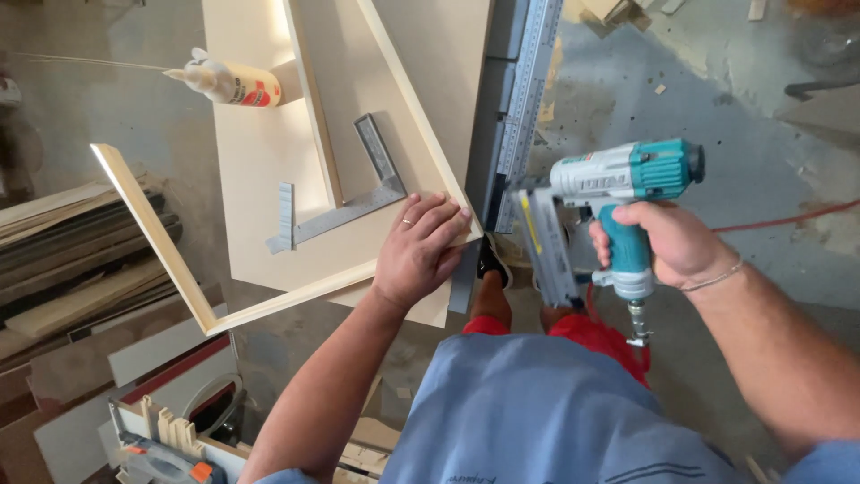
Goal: Assembling a wooden frame by applying glue and using a pneumatic nail gun on a workbench.
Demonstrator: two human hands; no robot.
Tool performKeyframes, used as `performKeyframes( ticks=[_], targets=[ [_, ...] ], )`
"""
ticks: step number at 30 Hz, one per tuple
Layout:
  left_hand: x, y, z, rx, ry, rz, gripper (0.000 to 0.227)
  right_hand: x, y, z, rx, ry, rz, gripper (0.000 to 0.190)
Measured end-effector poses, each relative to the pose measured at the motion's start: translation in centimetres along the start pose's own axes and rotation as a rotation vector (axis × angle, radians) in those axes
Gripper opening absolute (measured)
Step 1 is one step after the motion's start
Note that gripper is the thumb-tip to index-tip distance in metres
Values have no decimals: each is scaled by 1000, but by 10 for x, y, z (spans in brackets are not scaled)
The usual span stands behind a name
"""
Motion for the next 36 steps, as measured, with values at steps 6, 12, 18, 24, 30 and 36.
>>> performKeyframes(
  ticks=[6, 12, 18, 24, 30, 36],
  targets=[
    [-4, -14, -5, 34, 39, 71, 36, 130, 62, 10, -20, -265, 614, 17],
    [-2, -13, 0, 31, 49, 59, 37, 231, 152, -91, -455, -1044, 1365, 62],
    [0, -13, 5, 9, 55, 10, 44, 266, 185, -267, -929, -991, 1577, 13],
    [4, -12, 9, -38, 29, 7, 36, 269, 233, -291, -970, -958, 1600, 22],
    [5, -13, 11, 7, 48, 32, 47, 270, 244, -265, -983, -1245, 1671, 30],
    [6, -16, 11, -24, 55, 30, 47, 282, 229, -234, -782, -1039, 1701, 47]
  ],
)
Point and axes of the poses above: each hand's wrist, its own z-axis away from the middle knuckle, its own y-axis out of the palm, x = y × z, the point moved 4 cm from there along -z, towards the middle knuckle, and after that the axes turned 13 degrees about y, right-handed, at the moved point
